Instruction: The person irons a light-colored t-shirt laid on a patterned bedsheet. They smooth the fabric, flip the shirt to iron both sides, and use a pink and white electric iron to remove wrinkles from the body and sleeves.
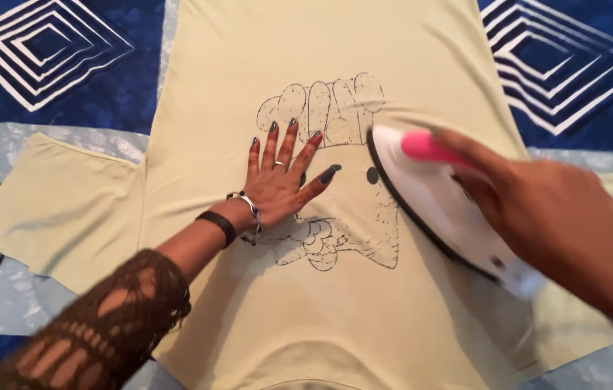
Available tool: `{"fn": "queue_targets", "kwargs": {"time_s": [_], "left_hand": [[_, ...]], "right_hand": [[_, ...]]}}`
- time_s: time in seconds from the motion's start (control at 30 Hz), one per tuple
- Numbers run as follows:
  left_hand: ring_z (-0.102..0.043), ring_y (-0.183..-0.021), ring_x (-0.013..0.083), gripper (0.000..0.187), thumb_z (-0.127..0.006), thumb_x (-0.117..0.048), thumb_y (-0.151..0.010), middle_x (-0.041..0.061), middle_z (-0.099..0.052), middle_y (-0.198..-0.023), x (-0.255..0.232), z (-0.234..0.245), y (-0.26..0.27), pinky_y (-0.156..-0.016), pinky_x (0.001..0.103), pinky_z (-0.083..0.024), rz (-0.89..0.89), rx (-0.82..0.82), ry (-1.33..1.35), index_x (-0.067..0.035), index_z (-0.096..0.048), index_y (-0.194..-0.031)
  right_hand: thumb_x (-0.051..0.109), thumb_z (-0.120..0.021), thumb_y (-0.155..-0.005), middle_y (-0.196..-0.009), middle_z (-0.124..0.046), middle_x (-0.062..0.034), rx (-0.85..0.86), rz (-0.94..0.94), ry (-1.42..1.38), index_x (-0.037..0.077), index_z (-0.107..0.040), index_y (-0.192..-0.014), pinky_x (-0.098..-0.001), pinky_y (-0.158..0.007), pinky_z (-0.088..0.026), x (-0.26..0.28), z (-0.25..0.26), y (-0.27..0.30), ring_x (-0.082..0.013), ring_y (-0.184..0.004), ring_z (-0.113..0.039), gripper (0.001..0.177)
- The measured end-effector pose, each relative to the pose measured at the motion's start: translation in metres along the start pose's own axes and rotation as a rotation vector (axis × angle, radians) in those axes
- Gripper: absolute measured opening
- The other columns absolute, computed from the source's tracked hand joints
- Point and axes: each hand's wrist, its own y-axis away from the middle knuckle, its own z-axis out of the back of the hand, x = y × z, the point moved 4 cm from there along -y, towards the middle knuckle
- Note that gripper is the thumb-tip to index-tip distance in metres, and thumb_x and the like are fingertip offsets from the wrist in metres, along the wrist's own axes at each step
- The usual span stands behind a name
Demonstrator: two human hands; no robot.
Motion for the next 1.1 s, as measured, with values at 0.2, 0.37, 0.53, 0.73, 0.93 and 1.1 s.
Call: {"fn": "queue_targets", "kwargs": {"time_s": [0.2, 0.37, 0.53, 0.73, 0.93, 1.1], "left_hand": [[0.011, -0.154, 0.0419, 0.109, -0.039, -0.090, -0.080, 0.019, 0.003, -0.170, -0.014, 0.009, 0.012, -0.118, 0.063, 0.008, -0.045, -0.137, -0.040, -0.028, -0.009, -0.164], [0.011, -0.150, 0.0459, 0.119, -0.049, -0.087, -0.077, 0.023, 0.007, -0.165, -0.028, 0.004, 0.011, -0.114, 0.066, 0.005, 0.063, -0.023, -0.099, -0.017, -0.003, -0.162], [-0.014, -0.152, 0.0475, 0.104, -0.070, -0.043, -0.079, 0.027, -0.014, -0.165, -0.101, -0.007, 0.006, -0.121, 0.058, -0.016, -0.298, -0.097, 0.016, -0.004, -0.016, -0.160], [-0.031, -0.140, 0.0506, 0.088, -0.074, -0.020, -0.073, 0.029, -0.031, -0.157, -0.148, 0.003, 0.000, -0.113, 0.055, -0.028, -0.293, -0.001, -0.095, -0.004, -0.035, -0.150], [-0.055, -0.124, 0.0375, 0.055, -0.070, -0.012, -0.075, 0.017, -0.059, -0.133, -0.198, 0.004, -0.008, -0.106, 0.057, -0.040, -0.482, -0.194, -0.121, -0.007, -0.056, -0.128], [-0.059, -0.112, 0.0349, 0.042, -0.074, -0.016, -0.071, 0.013, -0.068, -0.118, -0.250, -0.005, -0.051, -0.096, 0.051, -0.043, -0.613, -0.497, 0.124, -0.009, -0.066, -0.111]], "right_hand": [[0.043, -0.056, -0.099, -0.071, -0.069, -0.0004, 0.127, -0.126, 0.035, 0.050, -0.042, -0.152, -0.0352, -0.047, -0.053, -0.029, -0.025, 0.057, -0.0182, -0.050, -0.064, 0.056], [0.037, -0.060, -0.100, -0.073, -0.073, -0.0100, -0.141, -0.116, 0.064, 0.036, -0.053, -0.152, -0.0414, -0.052, -0.052, -0.073, -0.020, 0.053, -0.0291, -0.058, -0.068, 0.052], [0.039, -0.062, -0.091, -0.079, -0.075, -0.0084, -0.048, -0.190, -0.171, 0.041, -0.048, -0.150, -0.0397, -0.056, -0.057, -0.090, -0.029, 0.101, -0.0268, -0.063, -0.072, 0.060], [0.042, -0.057, -0.097, -0.085, -0.077, -0.0052, -0.005, -0.454, -0.137, 0.047, -0.049, -0.150, -0.0330, -0.049, -0.057, -0.110, -0.049, 0.151, -0.0177, -0.051, -0.069, 0.053], [0.048, -0.048, -0.106, -0.060, -0.071, -0.0103, 0.015, -0.574, 0.272, 0.045, -0.041, -0.163, -0.0359, -0.046, -0.056, -0.172, -0.037, 0.131, -0.0253, -0.050, -0.069, 0.058], [0.052, -0.047, -0.103, -0.060, -0.069, -0.0099, 0.268, -0.729, 0.088, 0.054, -0.031, -0.158, -0.0336, -0.050, -0.061, -0.172, -0.050, 0.167, -0.0225, -0.048, -0.073, 0.057]]}}
